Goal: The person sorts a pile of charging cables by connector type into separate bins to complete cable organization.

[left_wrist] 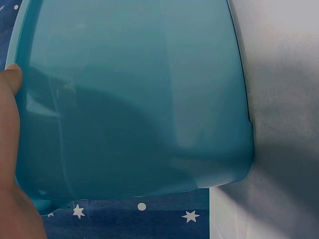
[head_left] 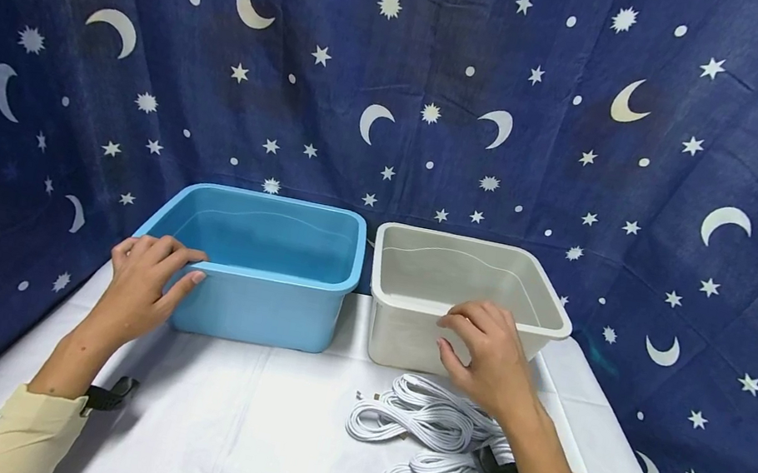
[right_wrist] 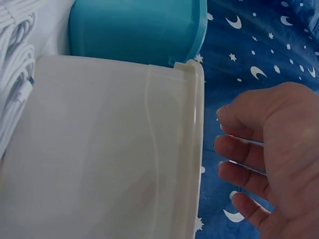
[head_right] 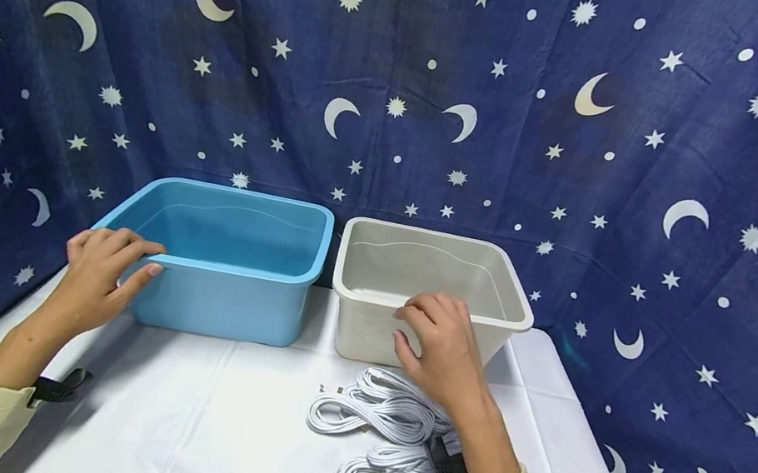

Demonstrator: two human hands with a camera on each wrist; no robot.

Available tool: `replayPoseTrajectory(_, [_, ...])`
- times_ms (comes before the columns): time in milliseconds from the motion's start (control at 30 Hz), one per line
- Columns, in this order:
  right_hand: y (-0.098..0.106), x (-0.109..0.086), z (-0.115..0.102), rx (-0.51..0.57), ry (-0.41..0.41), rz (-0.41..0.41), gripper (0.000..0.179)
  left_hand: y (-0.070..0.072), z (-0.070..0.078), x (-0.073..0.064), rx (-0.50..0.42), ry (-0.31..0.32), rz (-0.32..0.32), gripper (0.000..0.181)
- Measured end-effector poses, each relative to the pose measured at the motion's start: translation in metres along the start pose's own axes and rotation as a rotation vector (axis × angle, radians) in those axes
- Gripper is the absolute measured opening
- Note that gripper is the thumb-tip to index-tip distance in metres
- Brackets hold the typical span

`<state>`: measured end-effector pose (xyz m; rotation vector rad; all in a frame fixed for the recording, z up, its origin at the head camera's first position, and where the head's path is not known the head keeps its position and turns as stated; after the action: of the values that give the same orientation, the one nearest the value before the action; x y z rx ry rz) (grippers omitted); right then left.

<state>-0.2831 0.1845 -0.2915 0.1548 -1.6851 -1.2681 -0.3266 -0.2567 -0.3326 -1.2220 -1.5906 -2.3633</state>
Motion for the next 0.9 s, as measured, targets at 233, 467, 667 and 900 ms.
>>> replayPoseTrajectory(233, [-0.009,-0.006,-0.002,-0.002,0.023,-0.023,0.02,0.002,0.002,0.001,0.0,-0.009,0.003,0.023])
replayPoseTrajectory(467, [-0.019,-0.012,-0.005,-0.003,0.052,-0.05,0.022,0.002,0.001,0.001,0.0,-0.008,0.004,0.023])
replayPoseTrajectory(667, [-0.03,-0.017,-0.008,0.001,0.078,-0.079,0.021,0.001,0.001,0.0,0.001,-0.012,0.004,0.023])
replayPoseTrajectory(900, [-0.045,-0.025,-0.009,0.011,0.097,-0.173,0.023,0.0,0.001,0.0,0.006,-0.012,0.007,0.023])
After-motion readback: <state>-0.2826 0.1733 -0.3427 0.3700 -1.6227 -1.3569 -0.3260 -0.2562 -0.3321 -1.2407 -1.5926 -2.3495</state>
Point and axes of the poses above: each hand's wrist, its own x-axis towards the middle knuckle, its own y-axis out of the back of the hand, z = x × y, the point moved 9 cm from there along x, towards the middle knuckle, and after that the axes turned 11 degrees about -z, right-handed, at the moved point
